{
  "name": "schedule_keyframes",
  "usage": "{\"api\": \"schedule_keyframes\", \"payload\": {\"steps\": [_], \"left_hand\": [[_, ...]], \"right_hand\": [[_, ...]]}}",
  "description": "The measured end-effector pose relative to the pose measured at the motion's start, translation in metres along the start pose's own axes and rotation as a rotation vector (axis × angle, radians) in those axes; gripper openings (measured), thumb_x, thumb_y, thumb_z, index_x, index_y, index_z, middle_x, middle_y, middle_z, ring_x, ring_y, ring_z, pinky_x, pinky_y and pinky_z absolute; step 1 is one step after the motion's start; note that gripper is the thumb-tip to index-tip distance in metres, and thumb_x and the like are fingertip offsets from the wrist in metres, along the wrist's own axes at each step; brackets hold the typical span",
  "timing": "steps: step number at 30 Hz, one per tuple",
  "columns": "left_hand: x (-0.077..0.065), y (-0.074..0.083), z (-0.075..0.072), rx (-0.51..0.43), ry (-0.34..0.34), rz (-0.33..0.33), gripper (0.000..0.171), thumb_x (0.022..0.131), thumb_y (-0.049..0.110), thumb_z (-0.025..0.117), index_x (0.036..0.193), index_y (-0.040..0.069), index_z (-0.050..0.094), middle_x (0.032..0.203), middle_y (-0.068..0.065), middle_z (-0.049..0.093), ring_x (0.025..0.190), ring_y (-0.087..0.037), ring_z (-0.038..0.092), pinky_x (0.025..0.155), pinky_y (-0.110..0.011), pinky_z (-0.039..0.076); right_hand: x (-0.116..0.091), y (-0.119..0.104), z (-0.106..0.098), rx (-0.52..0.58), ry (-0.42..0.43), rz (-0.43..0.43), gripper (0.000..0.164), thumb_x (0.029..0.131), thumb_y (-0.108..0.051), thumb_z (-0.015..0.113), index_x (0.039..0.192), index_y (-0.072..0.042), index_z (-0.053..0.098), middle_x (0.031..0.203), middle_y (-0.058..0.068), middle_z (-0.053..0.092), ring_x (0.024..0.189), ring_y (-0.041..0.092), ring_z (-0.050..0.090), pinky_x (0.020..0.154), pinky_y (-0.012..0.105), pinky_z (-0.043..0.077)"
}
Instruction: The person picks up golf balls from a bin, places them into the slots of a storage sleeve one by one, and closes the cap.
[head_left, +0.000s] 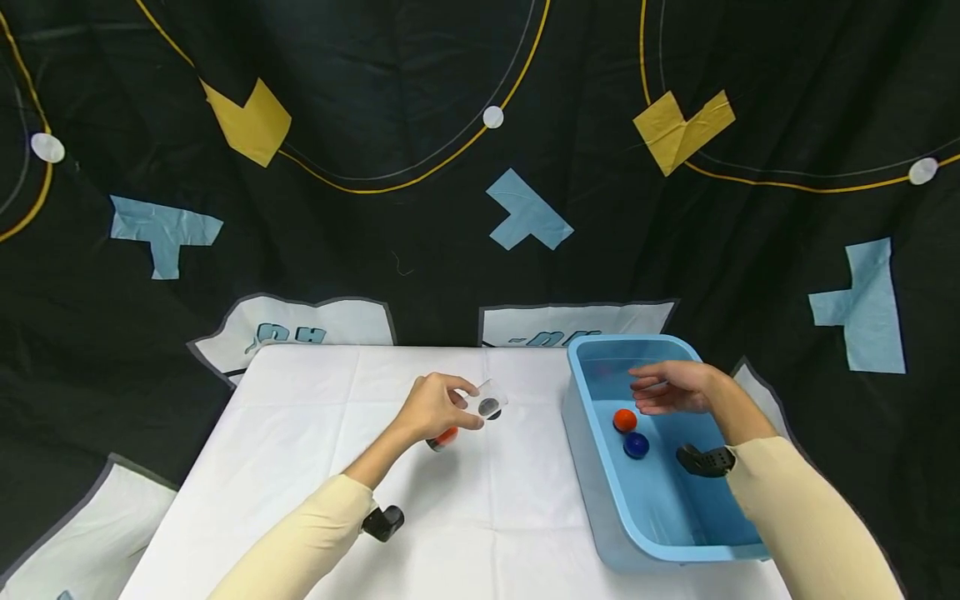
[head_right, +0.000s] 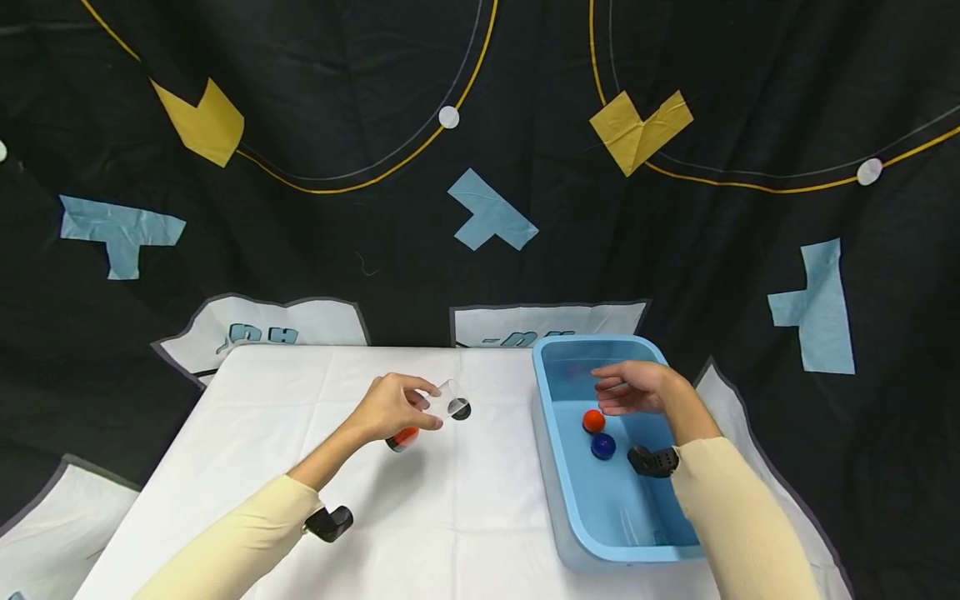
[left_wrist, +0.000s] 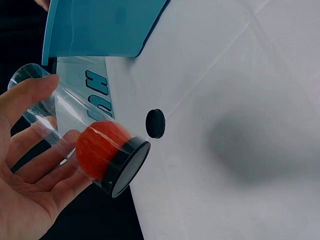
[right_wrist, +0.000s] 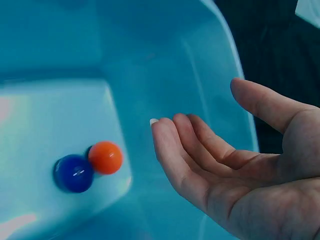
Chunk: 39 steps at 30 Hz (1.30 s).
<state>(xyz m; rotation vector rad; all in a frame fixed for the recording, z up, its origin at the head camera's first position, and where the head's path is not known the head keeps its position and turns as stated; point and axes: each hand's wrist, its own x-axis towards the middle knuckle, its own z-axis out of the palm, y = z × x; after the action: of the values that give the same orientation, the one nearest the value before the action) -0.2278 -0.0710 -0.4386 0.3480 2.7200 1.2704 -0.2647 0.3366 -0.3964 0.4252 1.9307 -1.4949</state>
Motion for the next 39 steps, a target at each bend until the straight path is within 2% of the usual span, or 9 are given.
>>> {"api": "schedule_keyframes", "payload": {"steps": [7, 15, 23, 29, 35, 39], "left_hand": [[-0.001, -0.002, -0.001, 0.0, 0.011, -0.001, 0.038, 0.066, 0.023, 0.094, 0.101, 0.017, 0.08, 0.084, -0.001, 0.076, 0.082, -0.014, 0.069, 0.071, -0.03, 0.056], [-0.001, -0.003, -0.001, 0.003, 0.012, 0.0, 0.038, 0.066, 0.023, 0.094, 0.101, 0.017, 0.08, 0.084, -0.001, 0.075, 0.081, -0.015, 0.069, 0.071, -0.03, 0.056], [-0.002, -0.004, -0.001, -0.004, 0.015, 0.006, 0.039, 0.066, 0.022, 0.094, 0.101, 0.016, 0.08, 0.083, -0.002, 0.076, 0.08, -0.015, 0.069, 0.07, -0.031, 0.056], [-0.003, -0.004, -0.001, -0.018, -0.004, 0.004, 0.04, 0.067, 0.022, 0.094, 0.103, 0.016, 0.079, 0.092, -0.012, 0.077, 0.083, -0.018, 0.07, 0.072, -0.032, 0.057], [-0.004, -0.005, -0.001, -0.006, -0.002, -0.002, 0.041, 0.067, 0.022, 0.093, 0.104, 0.015, 0.079, 0.093, -0.014, 0.077, 0.083, -0.018, 0.071, 0.074, -0.034, 0.058], [-0.005, -0.007, -0.001, 0.003, -0.013, -0.001, 0.042, 0.067, 0.023, 0.093, 0.105, 0.013, 0.079, 0.09, -0.01, 0.077, 0.082, -0.017, 0.07, 0.074, -0.034, 0.058]], "right_hand": [[0.012, 0.032, -0.009, 0.108, -0.006, 0.069, 0.061, 0.106, -0.028, 0.052, 0.145, 0.014, 0.033, 0.095, 0.013, 0.066, 0.084, 0.02, 0.073, 0.095, 0.038, 0.057], [0.018, 0.061, -0.012, 0.231, 0.01, 0.149, 0.056, 0.107, -0.025, 0.051, 0.141, 0.016, 0.034, 0.099, 0.018, 0.062, 0.087, 0.024, 0.074, 0.098, 0.038, 0.054], [0.02, 0.073, -0.012, 0.228, 0.044, 0.188, 0.055, 0.106, -0.024, 0.052, 0.139, 0.016, 0.034, 0.103, 0.021, 0.061, 0.087, 0.025, 0.074, 0.099, 0.037, 0.054], [0.023, 0.082, -0.011, 0.183, 0.067, 0.221, 0.061, 0.106, -0.025, 0.049, 0.143, 0.018, 0.028, 0.112, 0.027, 0.057, 0.086, 0.024, 0.072, 0.098, 0.036, 0.056], [0.03, 0.091, -0.012, 0.171, 0.071, 0.205, 0.059, 0.106, -0.025, 0.05, 0.142, 0.017, 0.031, 0.108, 0.024, 0.057, 0.087, 0.025, 0.069, 0.099, 0.037, 0.055], [0.035, 0.095, -0.012, 0.169, 0.074, 0.193, 0.055, 0.106, -0.023, 0.049, 0.14, 0.017, 0.033, 0.106, 0.024, 0.056, 0.087, 0.025, 0.066, 0.099, 0.039, 0.055]]}}
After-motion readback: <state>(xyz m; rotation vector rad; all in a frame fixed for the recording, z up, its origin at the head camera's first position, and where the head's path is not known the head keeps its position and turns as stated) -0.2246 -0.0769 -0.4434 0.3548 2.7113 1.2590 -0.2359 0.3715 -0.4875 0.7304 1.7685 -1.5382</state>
